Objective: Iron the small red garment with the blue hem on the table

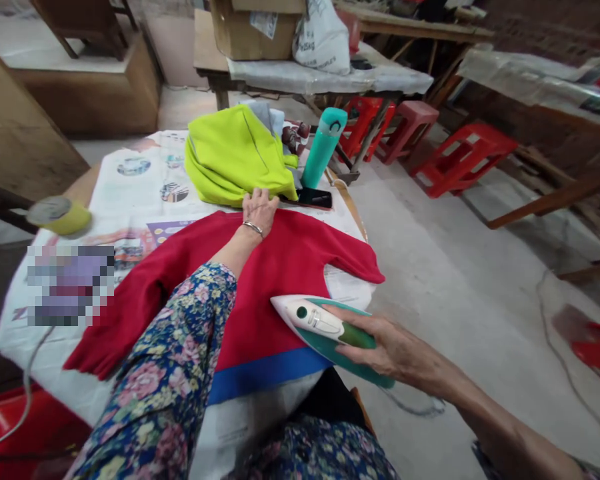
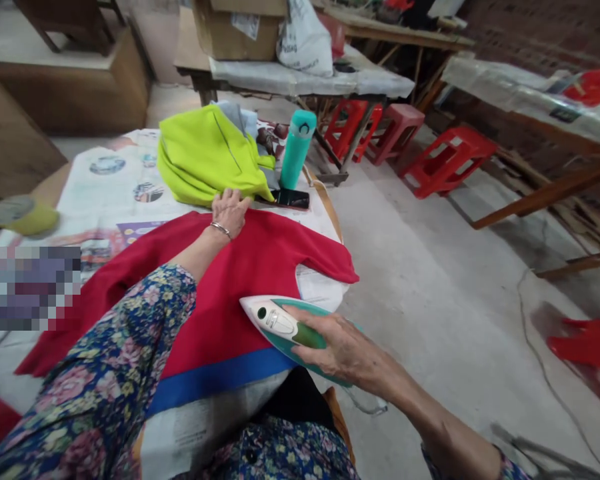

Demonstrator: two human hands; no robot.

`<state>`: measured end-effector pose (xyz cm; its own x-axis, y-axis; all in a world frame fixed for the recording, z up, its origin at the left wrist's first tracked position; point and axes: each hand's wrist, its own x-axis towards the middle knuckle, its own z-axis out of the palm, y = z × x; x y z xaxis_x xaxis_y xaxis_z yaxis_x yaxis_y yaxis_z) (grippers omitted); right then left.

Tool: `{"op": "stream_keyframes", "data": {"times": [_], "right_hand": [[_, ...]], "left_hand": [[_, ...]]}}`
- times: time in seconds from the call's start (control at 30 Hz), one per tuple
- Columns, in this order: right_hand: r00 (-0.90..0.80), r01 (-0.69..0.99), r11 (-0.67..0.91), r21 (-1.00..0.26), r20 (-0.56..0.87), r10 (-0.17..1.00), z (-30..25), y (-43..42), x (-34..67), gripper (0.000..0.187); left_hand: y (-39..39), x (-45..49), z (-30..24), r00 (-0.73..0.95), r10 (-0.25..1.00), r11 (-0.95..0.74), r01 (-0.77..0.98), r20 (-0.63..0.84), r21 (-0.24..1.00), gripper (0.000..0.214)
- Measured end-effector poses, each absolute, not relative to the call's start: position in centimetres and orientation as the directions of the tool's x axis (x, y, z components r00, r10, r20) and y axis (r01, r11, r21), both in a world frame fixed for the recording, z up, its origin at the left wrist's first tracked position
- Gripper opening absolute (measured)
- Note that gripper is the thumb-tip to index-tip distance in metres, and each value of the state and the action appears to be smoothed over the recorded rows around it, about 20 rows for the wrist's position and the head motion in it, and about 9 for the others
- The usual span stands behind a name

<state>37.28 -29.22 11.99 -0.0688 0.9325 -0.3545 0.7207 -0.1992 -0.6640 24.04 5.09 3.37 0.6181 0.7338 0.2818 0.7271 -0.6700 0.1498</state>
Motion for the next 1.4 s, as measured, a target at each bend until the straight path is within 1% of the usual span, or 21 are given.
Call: {"op": "stream_keyframes", "data": {"times": [0.1, 0.17, 0.27, 0.37, 0.43, 0.5, 0.6, 0.67, 0.77, 0.87, 0.9, 1.0, 1.07, 1.17, 1.23, 1.3, 1.4], "right_hand": [[-0.064, 0.707, -0.207, -0.677, -0.352, 0.934, 11.7, -28.7, 37.2, 0.066], [-0.062, 0.709, -0.205, -0.675, -0.349, 0.935, 11.4, -28.6, 37.3, 0.066], [-0.044, 0.712, -0.215, -0.668, -0.349, 0.936, 10.8, -28.6, 37.6, 0.065], [-0.034, 0.679, -0.225, -0.699, -0.336, 0.941, 10.5, -28.7, 37.8, 0.065], [-0.023, 0.653, -0.239, -0.718, -0.334, 0.942, 10.7, -28.5, 37.6, 0.065], [0.003, 0.617, -0.288, -0.732, -0.364, 0.931, 11.0, -28.4, 37.1, 0.068], [0.030, 0.505, -0.404, -0.763, -0.452, 0.891, 11.7, -28.1, 36.2, 0.076], [0.030, 0.417, -0.437, -0.797, -0.468, 0.883, 12.2, -27.9, 35.7, 0.083], [0.023, 0.341, -0.374, -0.863, -0.390, 0.921, 13.0, -26.8, 34.7, 0.091], [-0.030, 0.371, -0.235, -0.898, -0.265, 0.964, 13.6, -24.4, 32.9, 0.093], [-0.074, 0.393, -0.180, -0.902, -0.226, 0.971, 13.7, -23.3, 32.0, 0.091], [-0.190, 0.454, 0.032, -0.890, -0.061, 0.980, 13.4, -19.5, 29.1, 0.074], [-0.268, 0.502, 0.122, -0.856, -0.020, 0.963, 12.8, -17.0, 27.2, 0.069], [-0.366, 0.543, 0.127, -0.830, -0.098, 0.926, 11.7, -13.7, 25.4, 0.070], [-0.398, 0.547, 0.113, -0.829, -0.139, 0.907, 11.0, -11.9, 24.9, 0.068], [-0.370, 0.540, 0.100, -0.836, -0.129, 0.920, 10.5, -10.3, 25.2, 0.061], [-0.250, 0.541, 0.084, -0.837, -0.065, 0.966, 10.5, -8.2, 27.0, 0.049]], "left_hand": [[4.3, 23.9, 2.8, 0.596, 0.772, -0.634, 0.750, 0.220, 0.191, 0.049], [3.5, 23.4, 2.3, 0.573, 0.798, -0.602, 0.763, 0.186, 0.236, 0.056], [2.0, 21.3, 1.6, 0.575, 0.796, -0.604, 0.745, 0.188, 0.282, 0.068], [-0.5, 17.5, 0.8, 0.551, 0.818, -0.575, 0.770, 0.167, 0.278, 0.062], [-2.4, 14.2, 0.1, 0.475, 0.871, -0.491, 0.830, 0.127, 0.266, 0.059], [-4.5, 11.0, -0.7, 0.391, 0.912, -0.410, 0.878, 0.124, 0.247, 0.061], [-7.7, 7.2, -1.8, 0.322, 0.936, -0.347, 0.912, 0.144, 0.219, 0.066], [-10.1, 5.5, -2.7, 0.337, 0.927, -0.366, 0.909, 0.165, 0.200, 0.068], [-14.0, 4.1, -4.0, 0.403, 0.890, -0.441, 0.880, 0.215, 0.176, 0.071], [-17.3, 3.2, -5.2, 0.444, 0.852, -0.499, 0.850, 0.278, 0.170, 0.074], [-18.2, 2.9, -5.5, 0.447, 0.841, -0.510, 0.842, 0.305, 0.173, 0.074], [-19.9, 2.4, -6.3, 0.407, 0.818, -0.514, 0.834, 0.406, 0.200, 0.075], [-20.4, 2.2, -6.5, 0.363, 0.809, -0.506, 0.831, 0.462, 0.231, 0.074], [-20.7, 2.2, -6.5, 0.341, 0.803, -0.506, 0.823, 0.489, 0.258, 0.068], [-20.8, 2.3, -6.5, 0.348, 0.803, -0.509, 0.823, 0.484, 0.254, 0.065], [-20.9, 2.4, -6.4, 0.350, 0.807, -0.504, 0.828, 0.476, 0.246, 0.061], [-21.2, 2.6, -6.1, 0.344, 0.814, -0.490, 0.840, 0.468, 0.234, 0.058]]}}
